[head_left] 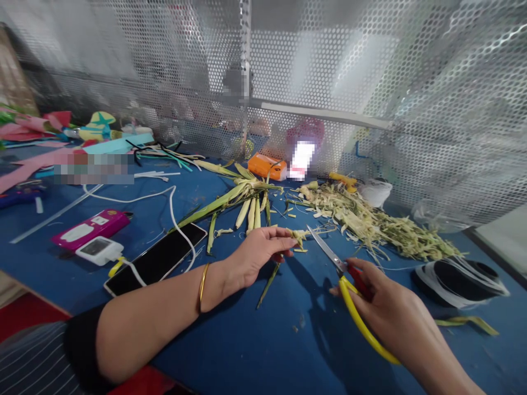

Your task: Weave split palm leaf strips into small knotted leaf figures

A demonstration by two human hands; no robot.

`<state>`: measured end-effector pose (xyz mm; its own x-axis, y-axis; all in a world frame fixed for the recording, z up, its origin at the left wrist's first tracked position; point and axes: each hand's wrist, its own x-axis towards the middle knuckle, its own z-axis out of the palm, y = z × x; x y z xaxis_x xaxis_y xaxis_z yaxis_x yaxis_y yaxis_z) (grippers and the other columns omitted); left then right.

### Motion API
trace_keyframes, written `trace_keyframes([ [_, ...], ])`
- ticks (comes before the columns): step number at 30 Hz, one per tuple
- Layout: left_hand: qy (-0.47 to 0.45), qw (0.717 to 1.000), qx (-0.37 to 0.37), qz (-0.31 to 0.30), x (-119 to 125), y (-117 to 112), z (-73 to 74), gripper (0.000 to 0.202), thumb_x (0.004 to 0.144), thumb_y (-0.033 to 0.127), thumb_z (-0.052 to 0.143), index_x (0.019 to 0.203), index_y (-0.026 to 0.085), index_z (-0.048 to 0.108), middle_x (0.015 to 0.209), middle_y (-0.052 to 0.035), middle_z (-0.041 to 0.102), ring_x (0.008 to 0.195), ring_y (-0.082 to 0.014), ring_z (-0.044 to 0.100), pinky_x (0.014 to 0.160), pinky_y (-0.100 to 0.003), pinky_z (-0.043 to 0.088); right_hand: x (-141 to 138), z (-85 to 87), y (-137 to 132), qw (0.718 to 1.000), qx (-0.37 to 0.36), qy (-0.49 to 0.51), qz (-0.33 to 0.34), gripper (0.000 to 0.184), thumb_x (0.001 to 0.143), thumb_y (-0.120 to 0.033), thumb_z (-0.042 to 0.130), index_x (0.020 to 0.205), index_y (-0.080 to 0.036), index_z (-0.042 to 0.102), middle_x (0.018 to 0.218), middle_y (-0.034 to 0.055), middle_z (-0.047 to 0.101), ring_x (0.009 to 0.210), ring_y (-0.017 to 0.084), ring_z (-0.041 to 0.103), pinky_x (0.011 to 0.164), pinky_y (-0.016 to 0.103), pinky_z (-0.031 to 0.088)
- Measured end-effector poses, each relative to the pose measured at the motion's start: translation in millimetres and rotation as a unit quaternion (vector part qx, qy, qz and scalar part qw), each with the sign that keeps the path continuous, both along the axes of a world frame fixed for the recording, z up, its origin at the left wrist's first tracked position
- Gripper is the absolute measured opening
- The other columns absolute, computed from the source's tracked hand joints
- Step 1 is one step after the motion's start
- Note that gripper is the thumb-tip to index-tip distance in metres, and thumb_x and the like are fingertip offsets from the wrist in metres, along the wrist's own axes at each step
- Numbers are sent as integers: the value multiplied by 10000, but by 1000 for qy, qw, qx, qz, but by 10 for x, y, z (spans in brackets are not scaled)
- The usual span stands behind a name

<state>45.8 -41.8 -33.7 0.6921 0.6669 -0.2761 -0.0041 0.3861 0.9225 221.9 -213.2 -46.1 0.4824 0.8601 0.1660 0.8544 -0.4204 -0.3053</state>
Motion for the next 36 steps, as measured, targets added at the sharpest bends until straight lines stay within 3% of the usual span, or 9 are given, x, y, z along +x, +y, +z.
trace_keyframes([
  [3,-29,998,-48,0,-8,14,6,180,658,190,768,807,131,685,787,-44,668,681,-115,590,651,-259,433,24,-47,6,999,-25,-37,27,484,747,-588,612,1107,-265,642,686,0,741,572,227,710,427,248,458],
  [9,-56,993,-100,16,-9,22,19,212,637,149,787,832,134,705,844,-57,695,731,-140,632,702,-272,459,-47,-53,-17,988,5,-130,81,405,771,-480,622,1125,-286,657,758,-8,756,563,205,701,444,252,452],
  [14,-43,993,-99,43,-1,26,8,248,595,141,822,822,149,720,800,-31,679,674,-105,590,630,-243,420,-57,-87,-4,981,-26,-141,130,364,781,-386,610,1124,-272,651,892,-1,762,660,205,722,520,265,498],
  [19,-51,995,-73,34,-11,7,10,279,599,201,843,845,142,724,792,-39,685,637,-92,557,645,-254,415,-55,-131,5,974,-52,-164,145,390,808,-317,568,1188,-242,609,888,35,737,672,204,711,540,262,497],
  [22,-61,996,-58,32,-32,-8,29,288,598,230,848,843,143,724,806,-50,701,632,-93,552,655,-264,412,-70,-118,-4,971,-67,-170,152,288,837,-293,542,1104,-242,636,880,42,702,644,192,693,523,260,489],
  [26,-68,996,-42,48,-54,-30,80,299,594,246,846,844,139,722,801,-62,710,626,-101,549,644,-265,401,-104,41,30,972,-37,-140,184,200,886,-275,507,1007,-248,664,914,45,681,658,177,685,526,258,501],
  [29,-69,996,-28,39,-56,-70,142,293,634,298,825,853,133,720,782,-54,701,605,-87,521,605,-241,372,-161,298,161,974,92,-84,191,293,916,-277,479,1166,-239,627,1086,86,669,820,192,697,661,282,551],
  [32,-80,996,-31,5,-53,-137,219,298,650,372,816,775,125,706,712,-31,663,571,-71,475,562,-223,326,-224,561,377,958,211,-3,194,319,886,-275,537,1188,-254,637,1160,89,657,1007,226,657,846,341,543],
  [36,-85,993,-69,-39,-68,-218,283,336,648,420,816,732,120,688,667,-16,615,556,-63,452,548,-219,302,-265,708,623,927,209,160,267,183,841,-263,607,994,-244,706,1023,47,716,971,208,667,874,332,524],
])
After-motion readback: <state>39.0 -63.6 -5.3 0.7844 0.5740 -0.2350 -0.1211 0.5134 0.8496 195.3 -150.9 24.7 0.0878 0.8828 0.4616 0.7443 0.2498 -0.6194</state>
